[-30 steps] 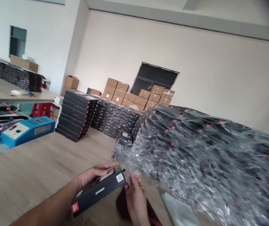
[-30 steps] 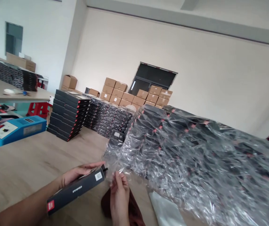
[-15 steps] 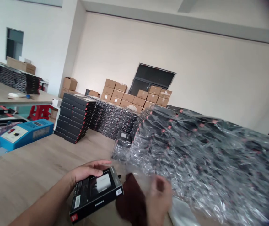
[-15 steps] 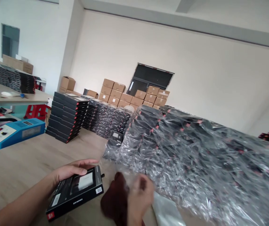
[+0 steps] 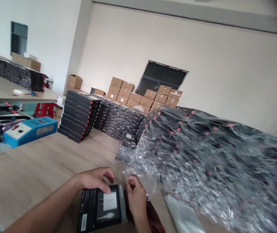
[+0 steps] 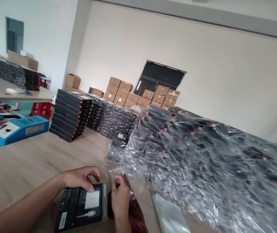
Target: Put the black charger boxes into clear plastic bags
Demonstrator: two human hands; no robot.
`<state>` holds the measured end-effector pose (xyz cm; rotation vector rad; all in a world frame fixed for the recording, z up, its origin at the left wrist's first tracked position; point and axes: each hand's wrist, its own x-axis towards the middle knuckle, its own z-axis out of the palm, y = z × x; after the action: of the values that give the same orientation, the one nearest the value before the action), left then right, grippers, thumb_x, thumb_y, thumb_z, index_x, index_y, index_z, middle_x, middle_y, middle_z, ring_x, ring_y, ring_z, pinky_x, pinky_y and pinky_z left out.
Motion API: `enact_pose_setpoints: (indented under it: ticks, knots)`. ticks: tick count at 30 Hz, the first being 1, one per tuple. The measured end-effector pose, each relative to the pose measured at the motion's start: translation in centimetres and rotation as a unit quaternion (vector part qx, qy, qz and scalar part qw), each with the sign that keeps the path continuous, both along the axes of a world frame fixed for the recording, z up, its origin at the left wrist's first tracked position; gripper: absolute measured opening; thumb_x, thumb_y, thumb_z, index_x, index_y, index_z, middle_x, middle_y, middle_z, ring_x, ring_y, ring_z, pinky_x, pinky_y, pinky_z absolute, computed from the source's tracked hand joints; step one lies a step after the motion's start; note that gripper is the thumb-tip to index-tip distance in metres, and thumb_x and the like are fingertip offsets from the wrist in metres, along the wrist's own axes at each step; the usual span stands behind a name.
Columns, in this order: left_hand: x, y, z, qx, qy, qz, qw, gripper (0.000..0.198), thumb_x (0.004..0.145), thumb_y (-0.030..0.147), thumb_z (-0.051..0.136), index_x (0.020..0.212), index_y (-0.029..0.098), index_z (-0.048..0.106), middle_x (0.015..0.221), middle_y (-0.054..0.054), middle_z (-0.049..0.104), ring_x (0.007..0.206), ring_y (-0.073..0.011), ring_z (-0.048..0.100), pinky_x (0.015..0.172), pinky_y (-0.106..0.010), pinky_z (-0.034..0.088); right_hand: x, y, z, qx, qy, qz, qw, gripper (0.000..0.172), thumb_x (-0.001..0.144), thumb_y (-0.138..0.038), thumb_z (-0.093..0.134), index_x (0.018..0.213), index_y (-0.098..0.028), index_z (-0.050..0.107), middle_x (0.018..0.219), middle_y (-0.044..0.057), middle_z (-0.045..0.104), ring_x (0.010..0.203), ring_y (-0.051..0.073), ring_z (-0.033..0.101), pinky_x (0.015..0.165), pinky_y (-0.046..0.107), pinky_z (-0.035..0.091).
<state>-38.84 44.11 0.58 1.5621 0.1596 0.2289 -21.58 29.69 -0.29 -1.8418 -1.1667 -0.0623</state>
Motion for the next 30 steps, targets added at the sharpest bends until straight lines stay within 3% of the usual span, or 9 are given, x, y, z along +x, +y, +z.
enact_pose_setpoints:
  ticks: [3, 6, 10, 13, 19, 24, 27, 30]
  knots:
    - [0.3, 0.0, -0.3, 0.002, -0.022, 0.016, 1.000, 0.060, 0.056, 0.020, 0.078, 0.110, 0.021, 0.053, 0.126, -0.004, 0.050, 0.065, -0.0056, 0.052, 0.062, -0.021, 0.039, -0.2, -0.2, 0.3, 0.014, -0.005, 0.029, 0.999, 0.009, 0.078, -0.029, 0.054, 0.077, -0.021, 0.059, 0.065, -0.001, 0.064, 0.061, 0.016, 0.061, 0.060, 0.024, 0.045]
    - [0.5, 0.1, -0.4, -0.003, -0.047, 0.010, 0.999, 0.068, 0.061, 0.020, 0.075, 0.122, 0.025, 0.046, 0.139, -0.007, 0.041, 0.065, -0.0052, 0.052, 0.063, -0.022, 0.039, -0.5, -0.2, 0.6, 0.003, -0.010, 0.074, 0.997, 0.013, 0.081, -0.030, 0.053, 0.077, -0.021, 0.062, 0.070, 0.000, 0.065, 0.064, 0.016, 0.061, 0.061, 0.023, 0.046]
    - [0.7, 0.0, -0.6, 0.017, -0.063, 0.006, 0.998, 0.069, 0.069, 0.021, 0.068, 0.132, 0.022, 0.040, 0.136, -0.012, 0.047, 0.096, -0.0180, 0.058, 0.078, -0.028, 0.043, -0.7, -0.4, 0.9, 0.003, -0.039, 0.077, 0.996, 0.020, 0.085, -0.034, 0.051, 0.085, -0.021, 0.067, 0.081, 0.003, 0.068, 0.074, 0.017, 0.063, 0.070, 0.024, 0.047]
    - [0.6, -0.4, -0.4, 0.081, -0.058, 0.027, 0.995, 0.067, 0.075, 0.018, 0.060, 0.138, 0.020, 0.037, 0.128, -0.012, 0.055, 0.118, -0.0225, 0.049, 0.092, -0.033, 0.040, -0.9, -0.5, 1.0, 0.010, -0.076, 0.072, 0.995, 0.023, 0.087, -0.033, 0.049, 0.090, -0.021, 0.068, 0.085, 0.005, 0.067, 0.080, 0.018, 0.063, 0.075, 0.026, 0.048]
    - [0.1, -0.8, 0.8, 0.260, -0.051, 0.089, 0.960, 0.049, 0.077, 0.015, 0.050, 0.125, 0.024, 0.056, 0.126, -0.003, 0.059, 0.113, -0.0196, 0.054, 0.099, -0.029, 0.037, -1.0, -0.5, 0.8, 0.021, -0.140, 0.076, 0.987, 0.027, 0.083, -0.022, 0.047, 0.099, -0.022, 0.068, 0.090, 0.005, 0.063, 0.079, 0.017, 0.062, 0.072, 0.025, 0.050]
    - [0.4, -0.7, 0.6, 0.264, -0.040, 0.100, 0.959, 0.049, 0.078, 0.016, 0.048, 0.126, 0.024, 0.056, 0.126, -0.001, 0.060, 0.109, -0.0188, 0.057, 0.097, -0.027, 0.039, -0.6, -0.3, 0.6, 0.010, -0.201, -0.002, 0.980, 0.030, 0.081, -0.015, 0.041, 0.097, -0.021, 0.065, 0.097, 0.008, 0.061, 0.085, 0.019, 0.062, 0.077, 0.029, 0.048]
    - [0.7, -0.9, 0.1, 0.231, -0.010, 0.115, 0.966, 0.048, 0.080, 0.019, 0.047, 0.126, 0.022, 0.056, 0.118, -0.001, 0.065, 0.103, -0.0195, 0.060, 0.094, -0.029, 0.041, -0.3, -0.6, 0.7, -0.054, -0.208, -0.089, 0.972, 0.018, 0.084, -0.023, 0.044, 0.080, -0.021, 0.061, 0.079, 0.006, 0.063, 0.071, 0.020, 0.063, 0.068, 0.030, 0.046]
    - [0.9, -1.1, 0.0, 0.202, 0.004, 0.135, 0.970, 0.047, 0.080, 0.022, 0.047, 0.126, 0.018, 0.056, 0.114, -0.004, 0.066, 0.103, -0.0201, 0.059, 0.095, -0.030, 0.040, 0.1, -0.9, 0.8, -0.124, -0.159, -0.122, 0.972, 0.026, 0.086, -0.036, 0.045, 0.067, -0.023, 0.057, 0.061, 0.003, 0.062, 0.057, 0.020, 0.061, 0.056, 0.027, 0.041]
